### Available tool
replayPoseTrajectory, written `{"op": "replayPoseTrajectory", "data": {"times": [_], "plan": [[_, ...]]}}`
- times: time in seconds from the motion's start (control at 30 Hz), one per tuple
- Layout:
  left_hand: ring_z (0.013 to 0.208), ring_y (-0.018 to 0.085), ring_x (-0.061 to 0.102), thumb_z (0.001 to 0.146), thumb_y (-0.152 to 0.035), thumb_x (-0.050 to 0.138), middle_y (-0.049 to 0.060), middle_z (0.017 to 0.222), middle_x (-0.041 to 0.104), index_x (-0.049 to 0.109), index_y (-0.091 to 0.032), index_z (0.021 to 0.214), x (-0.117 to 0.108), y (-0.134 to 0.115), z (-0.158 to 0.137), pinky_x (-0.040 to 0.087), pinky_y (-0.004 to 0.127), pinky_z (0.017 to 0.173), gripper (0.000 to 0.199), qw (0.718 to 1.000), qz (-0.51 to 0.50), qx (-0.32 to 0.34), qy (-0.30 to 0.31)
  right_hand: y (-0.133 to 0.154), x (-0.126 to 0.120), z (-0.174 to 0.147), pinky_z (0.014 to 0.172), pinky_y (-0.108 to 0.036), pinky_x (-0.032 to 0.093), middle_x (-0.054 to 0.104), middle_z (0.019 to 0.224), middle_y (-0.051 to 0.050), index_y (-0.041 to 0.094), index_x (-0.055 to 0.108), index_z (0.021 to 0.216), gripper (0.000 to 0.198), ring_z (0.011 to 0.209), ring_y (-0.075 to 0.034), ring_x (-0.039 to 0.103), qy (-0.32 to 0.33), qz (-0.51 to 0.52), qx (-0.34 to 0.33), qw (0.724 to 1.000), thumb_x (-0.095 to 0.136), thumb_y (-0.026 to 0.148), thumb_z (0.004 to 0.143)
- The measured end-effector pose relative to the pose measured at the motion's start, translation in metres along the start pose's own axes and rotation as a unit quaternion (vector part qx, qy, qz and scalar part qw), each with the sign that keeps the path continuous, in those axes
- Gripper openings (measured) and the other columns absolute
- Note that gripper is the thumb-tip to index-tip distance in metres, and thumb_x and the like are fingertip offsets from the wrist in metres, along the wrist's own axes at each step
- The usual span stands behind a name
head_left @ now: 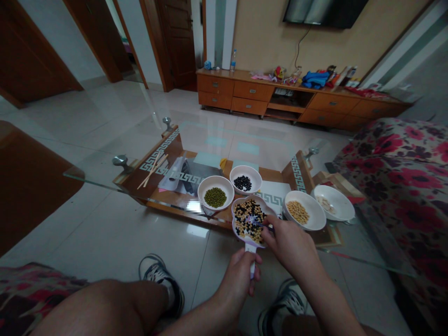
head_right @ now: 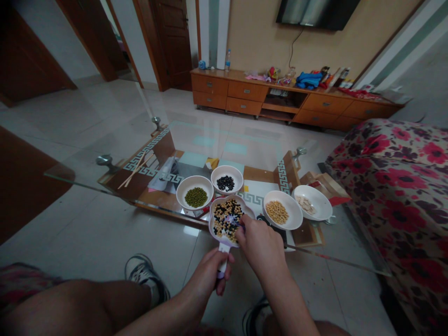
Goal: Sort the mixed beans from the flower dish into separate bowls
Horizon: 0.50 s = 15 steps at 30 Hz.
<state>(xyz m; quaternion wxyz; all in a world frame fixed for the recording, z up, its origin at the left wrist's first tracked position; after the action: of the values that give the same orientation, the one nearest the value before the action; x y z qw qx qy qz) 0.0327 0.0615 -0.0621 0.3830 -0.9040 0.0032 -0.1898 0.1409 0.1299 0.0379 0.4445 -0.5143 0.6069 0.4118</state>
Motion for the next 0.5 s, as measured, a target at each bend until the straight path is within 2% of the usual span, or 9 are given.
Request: {"op": "replayPoseTrajectory", "data": {"times": [0.27, 0.5], "plan": [[0.04, 0.008, 0.033, 0.069, -0.046, 0.044, -0.005, 0.057, 0.045, 0.053, -0.018, 0.081, 0.0, 0.0, 0.0, 0.023, 0.023, 0.039, 0.032, 1.0, -0.003, 0.003, -0.001, 0.0, 0.0, 0.0, 0.054, -0.026, 0.025, 0.072, 0.086, -0.006, 0.026, 0.066, 0.103, 0.026, 0.077, -0.021, 0.067, -0.002, 0.0, -0.009, 1.0, 0.044, 0.035, 0.092], [0.04, 0.008, 0.033, 0.068, -0.045, 0.045, -0.004, 0.058, 0.046, 0.053, -0.017, 0.081, 0.0, 0.0, 0.0, 0.022, 0.023, 0.039, 0.032, 1.0, -0.005, 0.006, -0.002, 0.01, -0.012, 0.0, 0.056, -0.026, 0.028, 0.072, 0.079, -0.004, 0.027, 0.066, 0.101, 0.023, 0.071, -0.019, 0.066, -0.064, 0.038, -0.028, 0.997, 0.046, 0.034, 0.092]]}}
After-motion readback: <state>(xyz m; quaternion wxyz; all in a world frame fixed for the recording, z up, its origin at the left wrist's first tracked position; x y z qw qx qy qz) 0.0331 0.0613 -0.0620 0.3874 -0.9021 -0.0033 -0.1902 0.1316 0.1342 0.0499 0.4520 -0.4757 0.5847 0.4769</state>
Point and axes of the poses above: each hand's wrist, its own z-axis towards the middle knuckle, its own x-axis out of the palm, y = z × x, the point moved 9 cm from there along z, towards the middle knuckle
